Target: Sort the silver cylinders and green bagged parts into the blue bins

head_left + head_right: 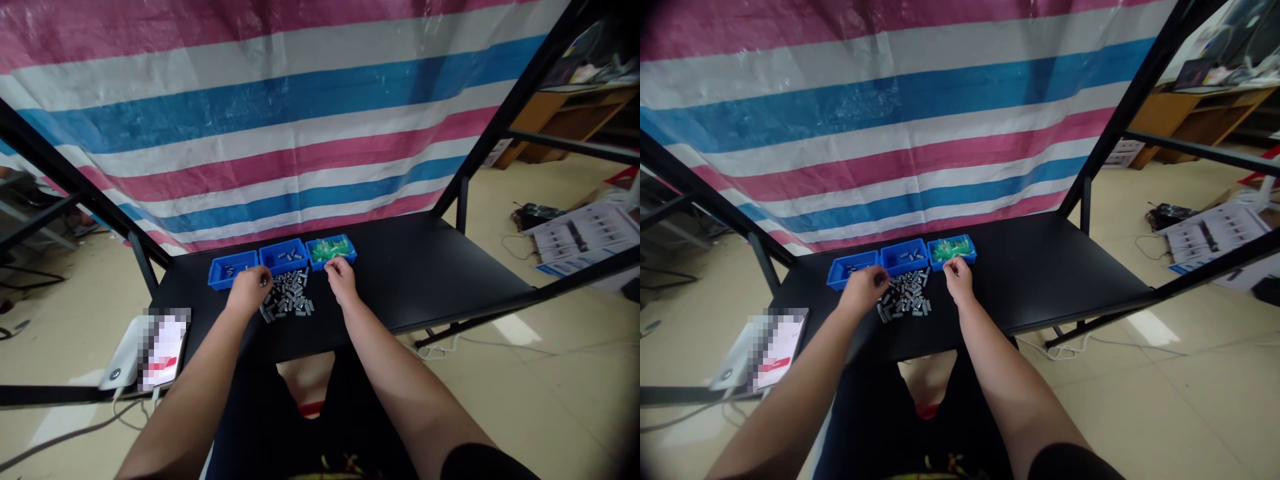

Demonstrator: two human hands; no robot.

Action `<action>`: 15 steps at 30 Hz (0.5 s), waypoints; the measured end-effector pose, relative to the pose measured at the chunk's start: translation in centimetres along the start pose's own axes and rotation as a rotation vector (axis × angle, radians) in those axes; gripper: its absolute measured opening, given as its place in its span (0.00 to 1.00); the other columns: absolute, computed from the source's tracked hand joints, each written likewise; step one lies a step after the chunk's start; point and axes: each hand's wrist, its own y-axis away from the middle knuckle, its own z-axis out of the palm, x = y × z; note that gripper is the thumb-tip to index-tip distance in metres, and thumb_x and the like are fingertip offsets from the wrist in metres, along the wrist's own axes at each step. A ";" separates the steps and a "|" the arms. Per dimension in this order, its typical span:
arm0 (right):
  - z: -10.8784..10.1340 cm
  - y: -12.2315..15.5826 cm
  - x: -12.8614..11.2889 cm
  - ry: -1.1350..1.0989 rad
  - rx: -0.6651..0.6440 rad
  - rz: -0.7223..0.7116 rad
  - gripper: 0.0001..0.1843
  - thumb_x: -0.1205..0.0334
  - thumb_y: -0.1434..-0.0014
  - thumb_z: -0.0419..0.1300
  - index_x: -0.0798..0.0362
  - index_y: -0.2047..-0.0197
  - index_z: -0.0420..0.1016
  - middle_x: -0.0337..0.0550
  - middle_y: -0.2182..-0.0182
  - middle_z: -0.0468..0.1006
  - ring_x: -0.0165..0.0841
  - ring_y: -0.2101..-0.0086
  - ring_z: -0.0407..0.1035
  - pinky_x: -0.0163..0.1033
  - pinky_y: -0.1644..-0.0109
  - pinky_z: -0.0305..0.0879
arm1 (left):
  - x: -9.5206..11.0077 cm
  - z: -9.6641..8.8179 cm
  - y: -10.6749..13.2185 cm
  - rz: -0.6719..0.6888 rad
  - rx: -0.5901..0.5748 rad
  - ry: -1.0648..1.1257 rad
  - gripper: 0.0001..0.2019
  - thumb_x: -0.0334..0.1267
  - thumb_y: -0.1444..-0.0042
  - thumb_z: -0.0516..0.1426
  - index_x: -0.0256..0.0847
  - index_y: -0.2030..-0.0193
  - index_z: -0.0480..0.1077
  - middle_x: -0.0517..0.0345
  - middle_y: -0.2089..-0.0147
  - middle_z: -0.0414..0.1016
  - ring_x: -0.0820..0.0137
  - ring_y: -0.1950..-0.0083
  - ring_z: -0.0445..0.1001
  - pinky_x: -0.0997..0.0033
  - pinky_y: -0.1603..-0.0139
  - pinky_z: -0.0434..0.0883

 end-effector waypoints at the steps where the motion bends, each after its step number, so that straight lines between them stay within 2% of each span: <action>1: 0.0 0.0 -0.1 -0.002 -0.001 0.005 0.08 0.54 0.45 0.61 0.49 0.67 0.70 0.32 0.78 0.65 0.29 0.77 0.58 0.35 0.72 0.57 | -0.7 -0.8 -0.2 -0.041 0.064 0.001 0.07 0.37 0.42 0.56 0.42 0.61 0.76 0.56 0.63 0.81 0.67 0.62 0.78 0.72 0.59 0.69; 3: 0.0 0.0 -0.1 -0.003 -0.002 0.008 0.08 0.55 0.45 0.61 0.49 0.67 0.70 0.32 0.78 0.65 0.29 0.77 0.58 0.35 0.72 0.57 | -2.2 -2.1 -0.7 -0.138 0.132 -0.028 0.09 0.38 0.43 0.56 0.42 0.60 0.77 0.55 0.63 0.82 0.65 0.61 0.79 0.71 0.59 0.69; 5: 0.0 0.0 -0.1 0.003 -0.009 0.001 0.08 0.55 0.44 0.61 0.49 0.67 0.70 0.32 0.79 0.64 0.29 0.77 0.58 0.35 0.72 0.56 | -3.9 -2.9 -1.2 -0.204 0.123 -0.058 0.11 0.38 0.44 0.56 0.41 0.58 0.78 0.54 0.62 0.83 0.63 0.60 0.80 0.70 0.57 0.70; 9: 0.0 0.0 0.0 0.011 -0.017 -0.004 0.08 0.54 0.44 0.61 0.49 0.67 0.70 0.32 0.79 0.64 0.29 0.78 0.58 0.35 0.72 0.56 | -6.4 -2.9 -1.9 -0.273 0.086 -0.060 0.13 0.39 0.45 0.57 0.41 0.56 0.79 0.53 0.60 0.83 0.62 0.57 0.80 0.69 0.54 0.72; 12: -0.1 0.1 -0.1 0.010 -0.017 -0.002 0.08 0.54 0.44 0.61 0.49 0.67 0.70 0.32 0.79 0.65 0.29 0.78 0.58 0.35 0.72 0.56 | -7.1 -2.6 -2.3 -0.290 0.079 -0.054 0.16 0.39 0.44 0.57 0.40 0.52 0.80 0.51 0.59 0.84 0.60 0.55 0.81 0.67 0.51 0.73; 15: -0.1 0.0 -0.1 0.011 -0.015 0.000 0.08 0.54 0.44 0.61 0.49 0.67 0.70 0.32 0.79 0.65 0.29 0.78 0.58 0.35 0.72 0.56 | -6.9 -2.6 -2.3 -0.275 0.046 -0.077 0.18 0.37 0.43 0.56 0.39 0.48 0.79 0.48 0.55 0.84 0.58 0.51 0.80 0.65 0.47 0.73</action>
